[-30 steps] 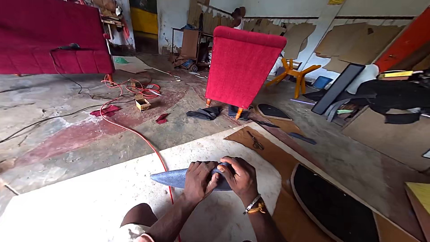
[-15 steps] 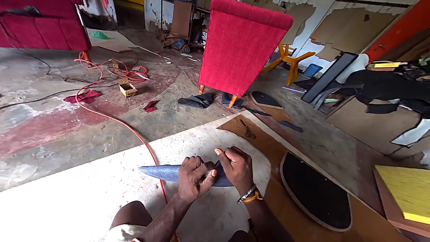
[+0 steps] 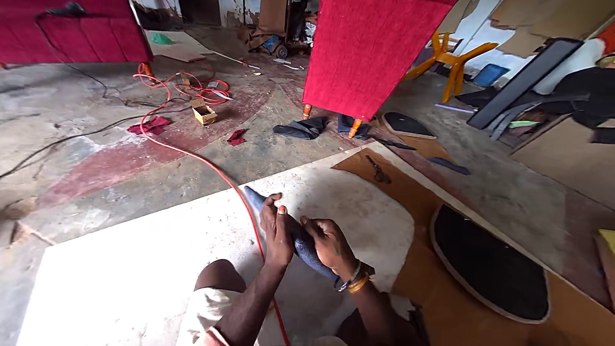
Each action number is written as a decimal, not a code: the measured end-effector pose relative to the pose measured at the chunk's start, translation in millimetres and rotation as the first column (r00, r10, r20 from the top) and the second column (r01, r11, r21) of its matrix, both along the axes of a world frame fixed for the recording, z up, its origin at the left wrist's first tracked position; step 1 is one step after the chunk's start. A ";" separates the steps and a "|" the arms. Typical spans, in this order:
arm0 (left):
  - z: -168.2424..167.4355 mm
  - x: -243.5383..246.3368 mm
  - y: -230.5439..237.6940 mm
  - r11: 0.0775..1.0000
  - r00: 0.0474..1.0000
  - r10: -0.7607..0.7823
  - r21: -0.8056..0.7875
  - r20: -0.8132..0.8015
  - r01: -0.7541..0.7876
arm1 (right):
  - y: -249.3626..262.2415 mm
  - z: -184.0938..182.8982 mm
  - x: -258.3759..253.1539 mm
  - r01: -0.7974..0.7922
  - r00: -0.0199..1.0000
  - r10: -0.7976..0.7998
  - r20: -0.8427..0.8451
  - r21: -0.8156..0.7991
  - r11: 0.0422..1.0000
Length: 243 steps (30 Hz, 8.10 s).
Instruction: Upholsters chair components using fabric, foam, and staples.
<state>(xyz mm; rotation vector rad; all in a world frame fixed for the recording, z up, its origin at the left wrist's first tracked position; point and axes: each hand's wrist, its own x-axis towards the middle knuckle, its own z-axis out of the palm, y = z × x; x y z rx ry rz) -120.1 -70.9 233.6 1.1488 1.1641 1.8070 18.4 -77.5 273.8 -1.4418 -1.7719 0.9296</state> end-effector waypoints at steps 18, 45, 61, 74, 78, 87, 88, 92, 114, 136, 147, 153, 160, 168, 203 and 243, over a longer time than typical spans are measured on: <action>-176.8 -18.1 39.0 0.480 0.796 -0.478 -0.649 0.370 0.590 | -21.0 -178.8 -2.5 -0.081 0.802 0.242 0.546 -0.301 0.950; -285.7 21.5 55.5 0.742 0.193 -0.669 -0.631 -0.718 0.227 | -23.1 -208.6 199.9 0.531 0.784 -0.454 0.423 -0.077 0.844; -290.5 13.0 58.3 0.719 0.255 -0.693 -0.622 -0.674 0.310 | -146.9 -271.5 315.7 0.710 0.560 -0.174 0.810 -0.361 0.604; -289.6 10.9 65.6 0.728 0.311 -0.684 -0.594 -0.660 0.342 | -97.2 -136.8 73.6 0.192 0.510 -0.642 -0.572 -0.652 0.733; -284.6 9.7 64.4 0.717 0.327 -0.696 -0.595 -0.639 0.365 | -78.6 -186.5 9.7 0.296 0.517 -0.776 -0.362 -0.775 0.558; -288.5 9.6 65.9 0.717 0.318 -0.695 -0.587 -0.645 0.376 | -62.8 -231.5 -10.3 0.430 0.717 -0.679 -0.159 -0.666 0.609; -288.4 8.8 66.5 0.714 0.321 -0.698 -0.588 -0.640 0.380 | -62.7 -232.7 -12.2 0.434 0.728 -0.668 -0.154 -0.650 0.624; -292.7 11.1 64.6 0.707 0.320 -0.706 -0.604 -0.632 0.368 | -64.1 -236.0 -15.8 0.450 0.756 -0.641 -0.133 -0.606 0.656; -248.5 37.4 49.2 0.837 0.152 -0.440 -0.342 -0.885 0.428 | -109.2 -191.7 69.6 0.749 0.168 -0.929 -0.330 -0.570 0.337; -226.2 163.6 69.3 0.237 -0.540 -0.620 -0.792 -0.569 0.563 | -126.5 -256.4 115.9 0.628 0.056 -0.982 -0.180 -0.759 0.175; -242.3 160.9 56.8 0.529 -0.140 -0.683 -0.618 -0.717 0.581 | -134.0 -255.0 104.1 0.680 0.029 -0.955 -0.296 -0.695 0.236; -241.7 169.2 62.8 0.548 -0.124 -0.684 -0.619 -0.718 0.562 | -132.5 -254.5 90.4 0.671 0.309 -0.846 -0.434 -0.531 0.518; -233.3 174.4 63.7 0.529 -0.197 -0.699 -0.682 -0.688 0.505 | -115.2 -264.2 96.6 0.612 0.439 -0.805 -0.400 -0.523 0.593; -229.3 170.5 60.0 0.555 -0.144 -0.711 -0.675 -0.688 0.485 | -111.1 -257.8 100.4 0.599 0.475 -0.791 -0.386 -0.517 0.612; -211.4 82.5 87.6 0.412 -0.328 -0.693 -0.726 -0.641 0.550 | -106.9 -256.9 61.5 0.522 0.633 -0.692 -0.348 -0.468 0.713; -216.0 77.8 123.4 0.410 -0.201 -0.795 -0.751 -0.573 0.518 | -75.2 -257.5 22.5 0.389 0.773 -0.579 -0.260 -0.527 0.756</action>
